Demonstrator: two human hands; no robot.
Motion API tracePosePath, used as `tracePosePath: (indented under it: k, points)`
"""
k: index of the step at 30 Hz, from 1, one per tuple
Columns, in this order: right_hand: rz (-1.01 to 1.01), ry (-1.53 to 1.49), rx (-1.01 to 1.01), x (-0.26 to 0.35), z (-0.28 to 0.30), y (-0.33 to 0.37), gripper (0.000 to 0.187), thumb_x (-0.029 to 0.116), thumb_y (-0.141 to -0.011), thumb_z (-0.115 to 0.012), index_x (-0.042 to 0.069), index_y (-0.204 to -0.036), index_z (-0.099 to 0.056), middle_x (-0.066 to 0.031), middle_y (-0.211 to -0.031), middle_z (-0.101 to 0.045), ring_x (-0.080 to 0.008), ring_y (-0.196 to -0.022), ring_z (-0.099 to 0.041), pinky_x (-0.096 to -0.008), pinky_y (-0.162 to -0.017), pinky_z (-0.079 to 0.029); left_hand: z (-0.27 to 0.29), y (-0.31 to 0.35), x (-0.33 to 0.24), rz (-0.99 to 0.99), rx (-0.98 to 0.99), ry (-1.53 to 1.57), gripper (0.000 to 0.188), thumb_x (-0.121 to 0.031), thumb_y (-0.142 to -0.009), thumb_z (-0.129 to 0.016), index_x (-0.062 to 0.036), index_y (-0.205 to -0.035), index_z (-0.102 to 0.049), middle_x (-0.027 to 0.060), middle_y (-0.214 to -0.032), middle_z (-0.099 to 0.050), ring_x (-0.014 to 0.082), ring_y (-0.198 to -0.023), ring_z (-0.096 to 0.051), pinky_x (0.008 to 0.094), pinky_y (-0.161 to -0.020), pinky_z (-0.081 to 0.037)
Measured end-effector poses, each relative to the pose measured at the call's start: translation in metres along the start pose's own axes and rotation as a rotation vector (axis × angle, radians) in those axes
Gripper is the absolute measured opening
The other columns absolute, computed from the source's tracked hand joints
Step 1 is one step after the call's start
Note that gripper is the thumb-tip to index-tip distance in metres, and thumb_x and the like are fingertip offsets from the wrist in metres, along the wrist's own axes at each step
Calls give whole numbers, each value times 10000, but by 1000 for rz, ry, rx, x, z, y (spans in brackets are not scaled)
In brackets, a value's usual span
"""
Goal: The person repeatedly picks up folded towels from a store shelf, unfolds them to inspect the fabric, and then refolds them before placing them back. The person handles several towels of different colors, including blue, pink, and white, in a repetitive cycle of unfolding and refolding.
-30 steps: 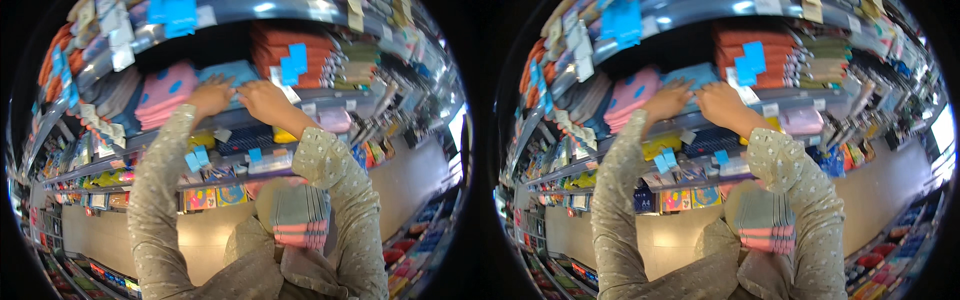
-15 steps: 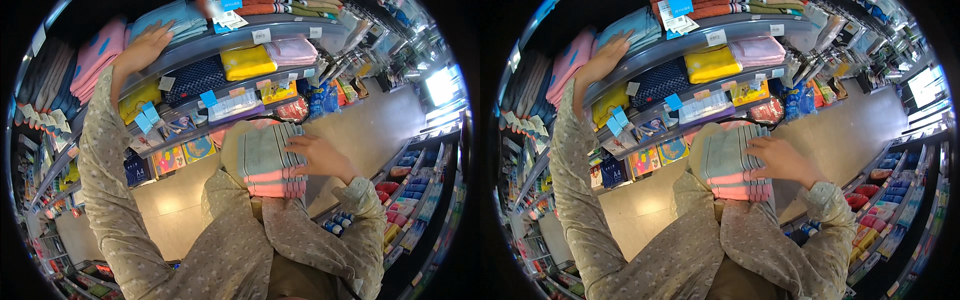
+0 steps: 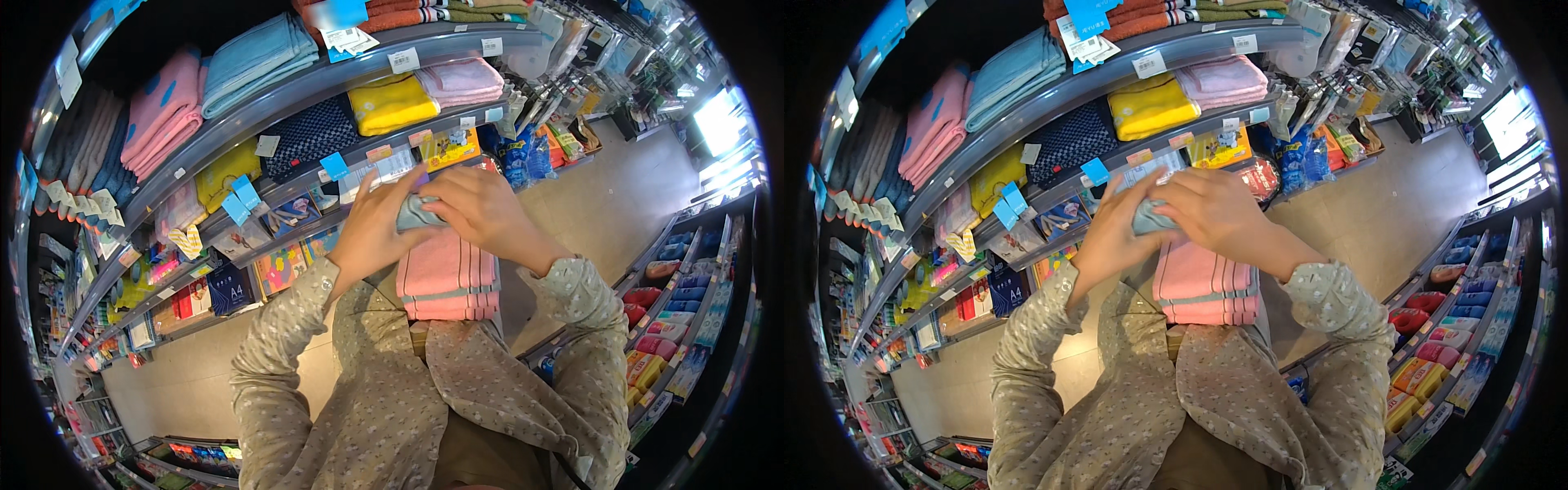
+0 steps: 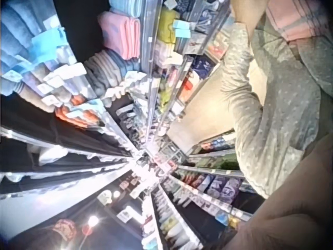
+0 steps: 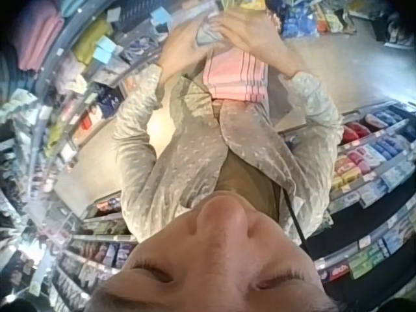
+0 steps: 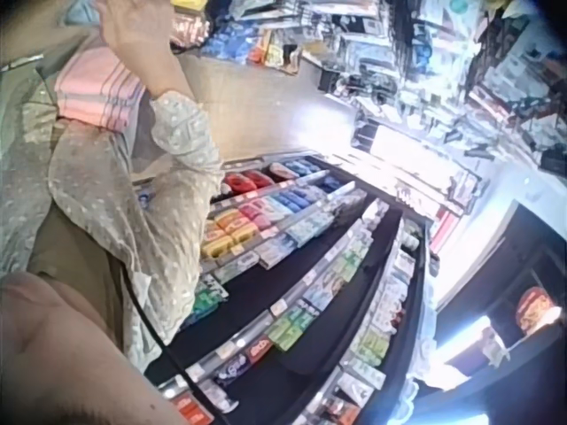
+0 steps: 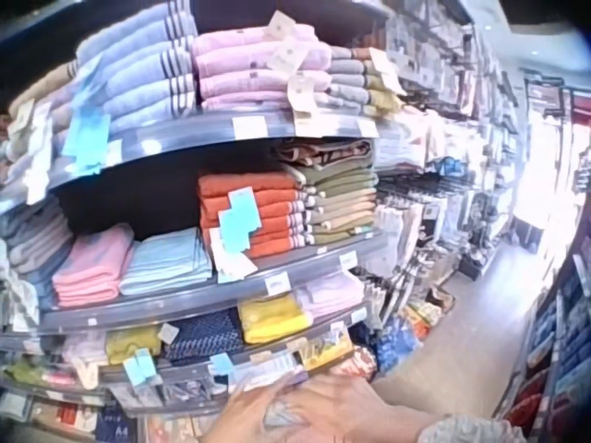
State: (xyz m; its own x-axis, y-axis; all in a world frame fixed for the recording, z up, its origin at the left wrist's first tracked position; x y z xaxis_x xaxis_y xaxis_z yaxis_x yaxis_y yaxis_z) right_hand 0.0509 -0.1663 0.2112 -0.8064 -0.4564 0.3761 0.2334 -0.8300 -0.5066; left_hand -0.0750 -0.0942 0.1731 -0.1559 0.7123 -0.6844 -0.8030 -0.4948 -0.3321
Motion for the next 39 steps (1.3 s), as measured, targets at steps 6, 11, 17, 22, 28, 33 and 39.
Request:
tracePosePath:
  k: [6,11,17,22,28,33,39]
  points:
    - [-201,-708,9,0,25,-13,610,273,-717,-777,72,-1235,-525,-89,-1128,-612,-211,-985,-607,-330,-846,-453,30,31,40,321,-121,653,336,-84,-774,-711,-3,-1083,-609,80,-1001,-670,191,-939,-634,318,-838,-489]
    - [-330,-1158,269,-13,-2,29,779,193,-677,-828,9,-1324,-435,-72,-1181,-572,-152,-1119,-513,-329,-957,-399,20,76,76,553,-268,1262,551,-65,-774,-718,-47,-1264,-467,67,-1201,-571,180,-1046,-578,331,-906,-488]
    - [-517,-929,133,15,-33,34,504,152,-798,-739,-37,-1214,-527,-49,-1001,-640,-62,-855,-572,-215,-745,-472,-7,70,71,520,-308,1289,643,-62,-783,-705,-78,-1340,-384,83,-1260,-514,185,-1073,-562,324,-909,-487]
    - [-553,-719,-72,11,-65,36,277,156,-846,-686,-35,-1027,-597,-50,-870,-636,-48,-697,-550,-234,-634,-478,-47,76,61,556,-470,935,515,-264,-967,-480,-66,-1399,-282,109,-1369,-396,206,-1223,-431,370,-1000,-398]
    - [-309,-517,-13,37,-66,29,454,316,-708,-798,12,-969,-586,-117,-852,-633,-245,-759,-650,-321,-661,-513,-44,90,33,467,-198,1474,652,-536,-963,-298,-6,-1334,-384,156,-1276,-501,274,-1152,-517,426,-979,-424]
    - [-356,-602,26,39,-62,29,478,341,-708,-795,11,-972,-570,-113,-832,-637,-239,-762,-654,-317,-672,-518,-53,96,41,590,-243,1453,609,-494,-981,-287,3,-1315,-397,178,-1255,-507,308,-1134,-532,440,-942,-461]
    - [-463,-558,15,40,-62,32,418,279,-748,-764,-1,-989,-568,-113,-762,-636,-237,-696,-651,-320,-656,-524,-41,92,22,527,-248,1302,527,-395,-988,-399,1,-1335,-382,104,-1268,-492,194,-1133,-505,335,-950,-422]
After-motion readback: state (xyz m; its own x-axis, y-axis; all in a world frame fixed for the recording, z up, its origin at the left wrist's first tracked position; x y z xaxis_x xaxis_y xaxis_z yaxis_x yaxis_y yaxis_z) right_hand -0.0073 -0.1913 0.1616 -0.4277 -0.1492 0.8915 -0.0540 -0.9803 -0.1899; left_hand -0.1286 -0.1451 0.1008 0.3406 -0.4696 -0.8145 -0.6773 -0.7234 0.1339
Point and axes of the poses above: each hand's wrist, its own y-axis away from the middle knuckle, its own z-axis out of the back of the hand, x = y × z, the point moved 5 cm from there along -y, towards the middle knuckle
